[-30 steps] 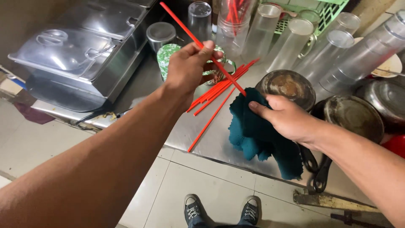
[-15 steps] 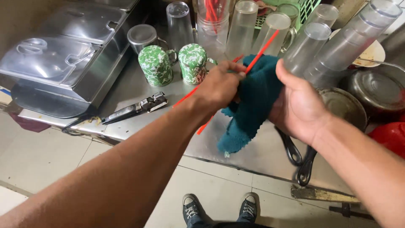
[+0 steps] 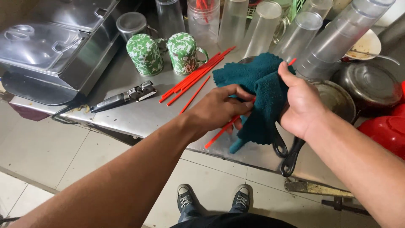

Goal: Cleaning and wiping individual red plastic straws using a blue cloth at a prep counter.

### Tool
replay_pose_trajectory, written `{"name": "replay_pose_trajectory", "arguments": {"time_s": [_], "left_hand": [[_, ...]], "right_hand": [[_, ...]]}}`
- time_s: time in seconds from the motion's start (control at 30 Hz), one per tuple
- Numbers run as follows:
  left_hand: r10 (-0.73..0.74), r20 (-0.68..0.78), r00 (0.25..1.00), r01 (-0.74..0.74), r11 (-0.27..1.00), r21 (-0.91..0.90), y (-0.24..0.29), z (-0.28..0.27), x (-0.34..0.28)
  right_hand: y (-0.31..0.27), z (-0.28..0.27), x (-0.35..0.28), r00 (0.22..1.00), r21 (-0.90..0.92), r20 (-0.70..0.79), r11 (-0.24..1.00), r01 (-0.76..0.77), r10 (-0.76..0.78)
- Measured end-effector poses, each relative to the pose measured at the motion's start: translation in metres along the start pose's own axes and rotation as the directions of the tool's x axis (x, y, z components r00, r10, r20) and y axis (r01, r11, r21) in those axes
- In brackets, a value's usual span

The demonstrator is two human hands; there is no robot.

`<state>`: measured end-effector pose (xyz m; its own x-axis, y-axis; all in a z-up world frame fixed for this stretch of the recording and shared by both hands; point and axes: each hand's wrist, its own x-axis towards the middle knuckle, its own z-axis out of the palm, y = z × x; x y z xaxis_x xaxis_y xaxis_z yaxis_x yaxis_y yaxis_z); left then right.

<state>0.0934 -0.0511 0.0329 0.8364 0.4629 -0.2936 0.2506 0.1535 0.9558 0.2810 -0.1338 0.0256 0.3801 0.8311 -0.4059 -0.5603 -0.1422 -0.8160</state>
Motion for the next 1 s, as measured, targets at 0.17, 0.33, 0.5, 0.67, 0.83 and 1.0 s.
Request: {"name": "replay_pose_trajectory", "arguments": {"time_s": [0.17, 0.33, 0.5, 0.67, 0.83, 1.0], "left_hand": [[-0.039, -0.061, 0.997, 0.029, 0.986, -0.162, -0.009, 0.000, 0.003], [-0.028, -0.149, 0.988, -0.002, 0.981, -0.193, -0.009, -0.001, 0.003], [-0.036, -0.211, 0.977, 0.021, 0.997, -0.076, -0.001, -0.012, -0.009], [0.032, -0.222, 0.974, -0.053, 0.995, -0.089, 0.004, -0.034, 0.005], [0.112, -0.383, 0.917, -0.131, 0.991, -0.023, 0.021, -0.022, 0.035], [0.469, -0.354, 0.809, -0.347, 0.867, 0.356, 0.005, 0.014, 0.068]], "right_hand": [[-0.009, 0.002, -0.001, 0.999, -0.024, 0.009, 0.999, -0.031, 0.032], [-0.019, -0.003, 0.017, 0.995, -0.038, 0.097, 0.999, 0.018, -0.014], [-0.040, -0.008, 0.037, 0.994, 0.035, 0.089, 0.998, 0.058, -0.060], [-0.048, -0.023, 0.018, 0.989, 0.116, 0.119, 0.990, 0.078, -0.092], [-0.029, -0.010, -0.007, 0.991, 0.017, 0.116, 0.998, 0.060, -0.062], [0.004, -0.008, -0.003, 0.922, 0.043, 0.383, 0.999, 0.033, -0.047]]}}
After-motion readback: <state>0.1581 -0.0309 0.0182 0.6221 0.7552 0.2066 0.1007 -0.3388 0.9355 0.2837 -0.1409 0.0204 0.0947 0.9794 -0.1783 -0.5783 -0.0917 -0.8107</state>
